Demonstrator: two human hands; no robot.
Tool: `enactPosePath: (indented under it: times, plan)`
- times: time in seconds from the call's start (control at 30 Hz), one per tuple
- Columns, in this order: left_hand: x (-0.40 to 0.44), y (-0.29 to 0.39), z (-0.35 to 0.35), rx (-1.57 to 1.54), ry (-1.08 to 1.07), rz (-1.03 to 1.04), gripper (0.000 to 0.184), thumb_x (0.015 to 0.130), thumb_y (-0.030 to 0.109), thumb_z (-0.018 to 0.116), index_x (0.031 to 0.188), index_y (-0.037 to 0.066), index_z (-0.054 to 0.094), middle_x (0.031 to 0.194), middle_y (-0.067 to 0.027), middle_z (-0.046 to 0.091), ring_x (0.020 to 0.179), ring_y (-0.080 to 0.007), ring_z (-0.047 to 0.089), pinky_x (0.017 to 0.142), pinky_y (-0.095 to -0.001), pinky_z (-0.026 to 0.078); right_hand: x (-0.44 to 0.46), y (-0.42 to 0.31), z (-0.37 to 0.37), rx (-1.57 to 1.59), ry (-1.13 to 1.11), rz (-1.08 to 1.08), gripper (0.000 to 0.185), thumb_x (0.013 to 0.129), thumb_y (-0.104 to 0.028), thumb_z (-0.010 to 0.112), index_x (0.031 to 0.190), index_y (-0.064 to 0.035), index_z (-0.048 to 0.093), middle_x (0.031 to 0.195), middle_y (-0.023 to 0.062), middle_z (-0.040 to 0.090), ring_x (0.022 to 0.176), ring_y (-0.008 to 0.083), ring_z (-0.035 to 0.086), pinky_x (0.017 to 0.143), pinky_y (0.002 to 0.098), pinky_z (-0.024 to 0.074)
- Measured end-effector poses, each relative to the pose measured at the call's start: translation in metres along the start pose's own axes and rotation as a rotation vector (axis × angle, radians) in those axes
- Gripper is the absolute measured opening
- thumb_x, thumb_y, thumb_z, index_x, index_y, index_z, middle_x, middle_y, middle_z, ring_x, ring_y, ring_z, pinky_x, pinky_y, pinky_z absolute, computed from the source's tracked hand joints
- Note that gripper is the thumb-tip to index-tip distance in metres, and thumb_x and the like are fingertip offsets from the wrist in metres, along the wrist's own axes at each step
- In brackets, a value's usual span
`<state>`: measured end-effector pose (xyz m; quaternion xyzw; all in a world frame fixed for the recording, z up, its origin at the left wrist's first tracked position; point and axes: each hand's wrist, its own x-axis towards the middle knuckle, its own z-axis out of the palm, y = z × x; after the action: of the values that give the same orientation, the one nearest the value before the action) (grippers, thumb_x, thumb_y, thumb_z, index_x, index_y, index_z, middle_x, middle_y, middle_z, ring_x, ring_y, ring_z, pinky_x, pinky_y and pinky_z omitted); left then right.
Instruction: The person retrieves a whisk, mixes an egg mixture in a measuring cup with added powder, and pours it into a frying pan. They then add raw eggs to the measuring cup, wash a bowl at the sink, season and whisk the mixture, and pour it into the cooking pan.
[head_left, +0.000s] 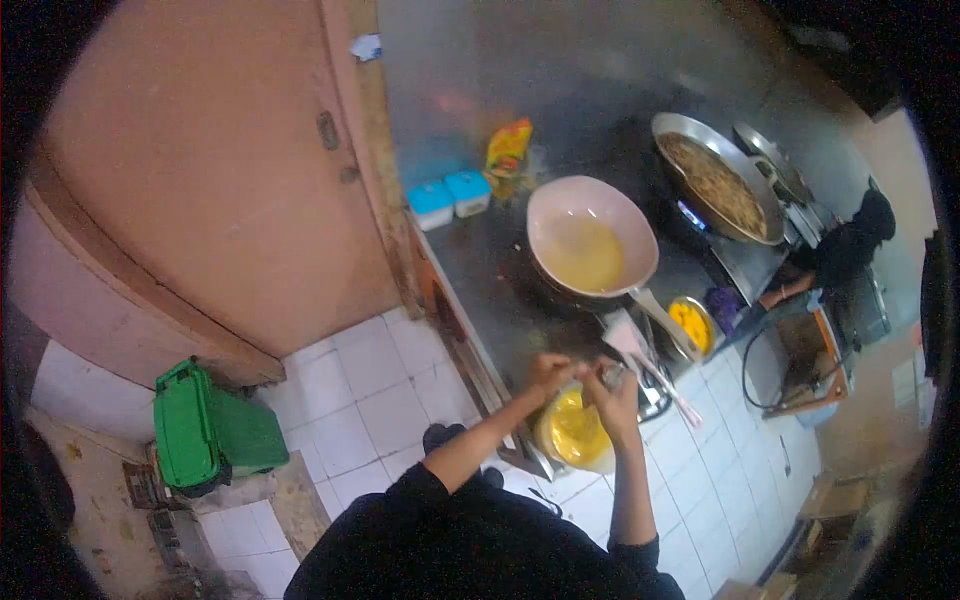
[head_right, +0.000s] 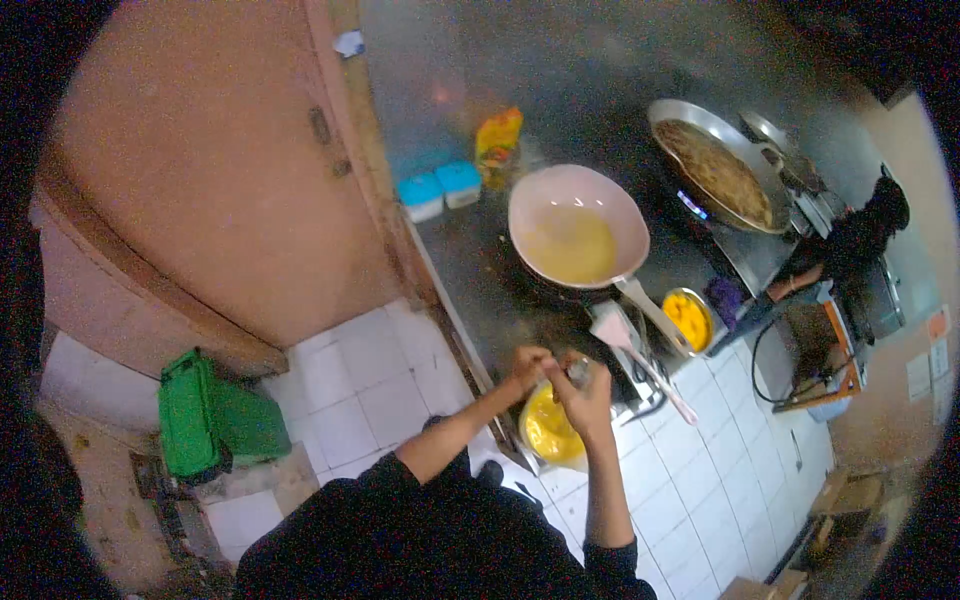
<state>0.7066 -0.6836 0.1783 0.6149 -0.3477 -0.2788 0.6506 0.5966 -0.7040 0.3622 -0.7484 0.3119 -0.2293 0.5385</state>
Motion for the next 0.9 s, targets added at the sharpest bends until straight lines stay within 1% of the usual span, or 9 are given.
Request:
enactPosePath:
  times: [0.1, 0.17, 0.2, 0.3, 0.37, 0.5, 0.6, 0.77, 0.9]
  plan:
    - [-0.004, 0.010, -0.005, -0.119, -0.111, -0.092, 0.036, 0.072, 0.035, 0.065, 0.063, 0.001, 0.062, 0.056, 0.0012, 0.053, 0.056, -0.0063, 0.047, 0.052, -0.0266, 0.039, 0.005, 0.011, 0.005, -0.082, -0.013, -0.036, 0.023, 0.077, -0.021, 0.066, 0.070, -0.0007, 0.057, 0.055, 0.0057, 0.054, 0.052, 0.0110, 0.050, 0.052, 0.0265, 0.0411]
    - [-0.005, 0.001, -0.006, -0.328, -0.248, -0.053, 0.033, 0.077, 0.036, 0.063, 0.078, 0.003, 0.061, 0.065, 0.0005, 0.056, 0.064, -0.0073, 0.051, 0.058, -0.0262, 0.043, 0.007, -0.006, 0.010, -0.279, 0.143, -0.021, 0.022, 0.078, -0.018, 0.064, 0.084, 0.0008, 0.055, 0.079, 0.0086, 0.059, 0.079, 0.0179, 0.055, 0.075, 0.0309, 0.0414]
    - [-0.002, -0.007, -0.011, -0.438, -0.312, -0.044, 0.033, 0.079, 0.036, 0.061, 0.086, 0.004, 0.060, 0.067, 0.0001, 0.056, 0.065, -0.0085, 0.052, 0.060, -0.0263, 0.044, 0.013, -0.017, 0.018, -0.276, 0.146, -0.022, 0.022, 0.078, -0.018, 0.064, 0.084, 0.0008, 0.055, 0.079, 0.0086, 0.059, 0.079, 0.0179, 0.055, 0.075, 0.0309, 0.0414]
    - [0.017, -0.004, -0.059, -0.272, -0.253, -0.198, 0.031, 0.079, 0.031, 0.063, 0.094, 0.004, 0.056, 0.079, -0.0038, 0.058, 0.073, -0.0149, 0.056, 0.068, -0.0288, 0.045, 0.028, -0.058, 0.050, -0.524, 0.631, -0.393, 0.023, 0.075, -0.011, 0.060, 0.094, 0.0013, 0.054, 0.096, 0.0157, 0.056, 0.093, 0.0280, 0.051, 0.085, 0.0361, 0.0365]
    - [0.057, -0.005, -0.123, 0.294, 0.216, 0.314, 0.031, 0.075, 0.024, 0.065, 0.095, 0.004, 0.053, 0.090, -0.0084, 0.057, 0.085, -0.0222, 0.055, 0.078, -0.0339, 0.043, 0.045, -0.079, 0.077, -0.532, 0.694, -0.452, 0.023, 0.074, -0.010, 0.060, 0.094, 0.0004, 0.055, 0.095, 0.0152, 0.056, 0.093, 0.0295, 0.051, 0.087, 0.0378, 0.0348]
    - [0.156, -0.030, -0.272, 0.713, 0.600, 0.083, 0.074, 0.061, 0.026, 0.075, 0.120, 0.001, 0.038, 0.116, -0.0191, 0.044, 0.110, -0.0349, 0.040, 0.093, -0.0420, 0.032, 0.107, -0.089, 0.150, -0.470, 0.379, -0.439, 0.017, 0.075, -0.011, 0.060, 0.089, -0.0022, 0.056, 0.089, 0.0155, 0.056, 0.086, 0.0306, 0.051, 0.078, 0.0370, 0.0400]
    - [0.208, -0.026, -0.338, 0.774, 0.500, 0.000, 0.102, 0.054, 0.037, 0.080, 0.131, 0.002, 0.023, 0.123, -0.0210, 0.039, 0.116, -0.0373, 0.036, 0.097, -0.0446, 0.029, 0.195, -0.071, 0.212, -0.373, 0.099, -0.336, 0.021, 0.078, -0.016, 0.058, 0.094, -0.0024, 0.056, 0.094, 0.0186, 0.055, 0.088, 0.0351, 0.052, 0.077, 0.0381, 0.0418]
    - [0.251, -0.039, -0.367, 0.735, 0.422, 0.048, 0.104, 0.048, 0.040, 0.082, 0.128, 0.002, 0.029, 0.121, -0.0186, 0.042, 0.112, -0.0366, 0.039, 0.094, -0.0469, 0.030, 0.338, -0.019, 0.306, -0.458, 0.087, -0.428, 0.031, 0.079, -0.019, 0.058, 0.104, -0.0009, 0.054, 0.098, 0.0210, 0.055, 0.089, 0.0377, 0.055, 0.075, 0.0459, 0.0452]
    - [0.257, -0.051, -0.375, 0.765, 0.424, -0.084, 0.106, 0.040, 0.045, 0.084, 0.123, 0.002, 0.034, 0.119, -0.0170, 0.042, 0.111, -0.0354, 0.039, 0.093, -0.0489, 0.029, 0.397, 0.016, 0.349, -0.669, -0.017, -0.222, 0.031, 0.077, -0.018, 0.058, 0.103, -0.0008, 0.055, 0.099, 0.0240, 0.054, 0.089, 0.0402, 0.055, 0.075, 0.0470, 0.0454]
